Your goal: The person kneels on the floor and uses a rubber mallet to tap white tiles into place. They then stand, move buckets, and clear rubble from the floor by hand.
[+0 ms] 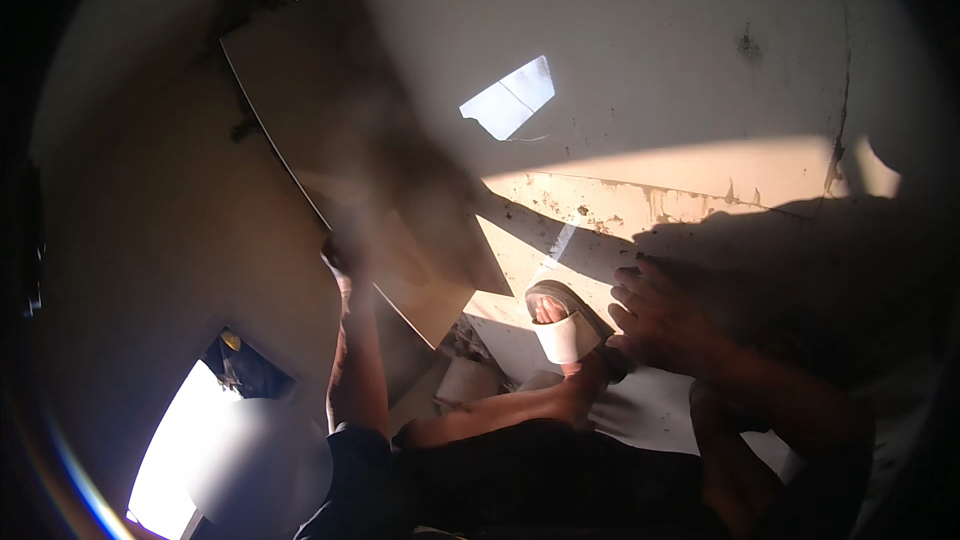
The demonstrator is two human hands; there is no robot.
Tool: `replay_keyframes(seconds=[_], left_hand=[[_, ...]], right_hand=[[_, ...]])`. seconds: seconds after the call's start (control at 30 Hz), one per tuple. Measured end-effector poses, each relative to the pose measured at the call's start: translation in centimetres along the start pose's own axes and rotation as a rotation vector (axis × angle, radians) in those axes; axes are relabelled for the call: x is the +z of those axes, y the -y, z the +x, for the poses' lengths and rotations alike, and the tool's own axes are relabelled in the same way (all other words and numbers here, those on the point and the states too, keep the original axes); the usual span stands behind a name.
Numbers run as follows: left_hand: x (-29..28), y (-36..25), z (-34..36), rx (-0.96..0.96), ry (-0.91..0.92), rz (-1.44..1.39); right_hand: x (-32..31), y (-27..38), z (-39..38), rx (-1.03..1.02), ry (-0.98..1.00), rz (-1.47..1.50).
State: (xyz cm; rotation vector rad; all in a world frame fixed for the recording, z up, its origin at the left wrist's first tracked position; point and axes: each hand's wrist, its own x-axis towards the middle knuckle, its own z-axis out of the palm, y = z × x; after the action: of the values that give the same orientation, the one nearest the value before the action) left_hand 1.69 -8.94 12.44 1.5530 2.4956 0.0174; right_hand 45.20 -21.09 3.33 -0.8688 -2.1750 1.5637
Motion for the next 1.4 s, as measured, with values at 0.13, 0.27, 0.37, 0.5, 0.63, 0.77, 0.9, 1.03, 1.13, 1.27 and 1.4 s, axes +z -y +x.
replay_keyframes(seconds=[0.13,0.27,0.37,0.5,0.63,0.77,0.9,1.03,1.13,1.27,1.4], left_hand=[[0.0,0.9,0.6,0.063,0.076,0.25],[0.1,1.3,0.7,0.101,-0.057,0.17],[0.4,1.2,0.9,-0.033,0.089,-0.034],[-0.4,0.4,1.6,0.022,0.01,0.163],[-3.1,-1.6,0.3,0.18,0.01,0.082],[-7.4,-8.8,-3.4,0.499,0.127,-0.23],[-11.6,-17.8,-7.1,1.026,0.328,-0.193],[-12.3,-26.8,-9.5,1.094,0.579,-0.145],[-11.8,-33.7,-9.7,1.05,0.828,0.104],[-9.5,-38.0,-10.0,1.202,0.562,-0.024],[-7.1,-33.0,-10.1,1.154,0.352,-0.22]], right_hand=[[0.5,0.1,0.1,0.016,0.007,-0.034],[0.1,0.6,0.6,0.025,0.052,-0.073],[-1.6,1.6,1.9,-0.042,0.008,-0.169],[-8.7,5.8,4.6,-0.158,-0.108,-0.498],[-18.6,13.2,6.2,-0.191,-0.244,-0.936],[-22.1,20.0,9.0,-0.268,-0.403,-1.208],[-20.9,21.4,9.0,-0.211,-0.391,-1.052],[-21.4,17.9,3.6,0.023,-0.446,-0.95],[-23.0,14.8,-0.8,0.12,-0.593,-0.887],[-26.5,10.9,-4.4,0.469,-0.664,-0.782],[-29.9,4.9,-8.8,0.637,-0.828,-0.603]])
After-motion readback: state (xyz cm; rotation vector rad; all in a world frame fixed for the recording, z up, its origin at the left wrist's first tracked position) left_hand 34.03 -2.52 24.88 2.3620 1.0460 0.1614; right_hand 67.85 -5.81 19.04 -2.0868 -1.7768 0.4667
